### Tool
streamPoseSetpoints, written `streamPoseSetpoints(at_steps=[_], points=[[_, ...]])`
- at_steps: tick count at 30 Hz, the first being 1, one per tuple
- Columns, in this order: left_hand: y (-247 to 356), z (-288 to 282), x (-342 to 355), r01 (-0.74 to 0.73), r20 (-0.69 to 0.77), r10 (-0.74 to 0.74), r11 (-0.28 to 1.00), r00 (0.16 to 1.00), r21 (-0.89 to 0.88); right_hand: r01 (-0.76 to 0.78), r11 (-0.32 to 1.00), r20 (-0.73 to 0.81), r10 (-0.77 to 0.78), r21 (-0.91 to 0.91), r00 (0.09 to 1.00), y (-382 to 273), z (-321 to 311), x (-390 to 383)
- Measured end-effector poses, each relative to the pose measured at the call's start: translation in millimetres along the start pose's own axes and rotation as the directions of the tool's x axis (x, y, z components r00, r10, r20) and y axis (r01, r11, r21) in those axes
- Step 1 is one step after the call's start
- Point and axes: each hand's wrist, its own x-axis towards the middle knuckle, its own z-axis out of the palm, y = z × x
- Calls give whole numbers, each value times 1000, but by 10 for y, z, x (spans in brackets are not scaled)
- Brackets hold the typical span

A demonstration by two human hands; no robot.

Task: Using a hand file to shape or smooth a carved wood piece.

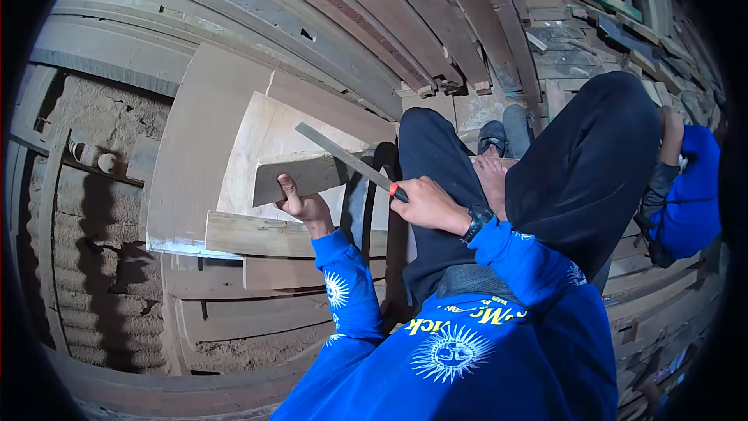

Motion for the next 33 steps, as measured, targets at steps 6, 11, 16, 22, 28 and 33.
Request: streamPoseSetpoints(at_steps=[6,11,16,22,28,33], points=[[-55,-29,-8,-11,-10,11,1000,1000,-16,-12,1000,-20,12,-16,1000,42,-48,17],[-28,4,-12,14,-24,-14,1000,1000,-23,-42,998,-10,42,-43,999,216,-86,55],[-40,6,-9,-17,-46,17,1000,999,-10,-11,1000,1,11,-16,1000,170,-42,37],[-48,27,1,-12,-62,11,1000,998,-10,-18,1000,-24,18,16,1000,133,-26,44],[-53,-33,2,-15,-25,15,1000,1000,8,-120,992,-14,119,-46,993,183,-86,38],[-11,40,-21,-17,-41,16,1000,999,-21,29,1000,-44,-29,-6,999,94,16,-4]])
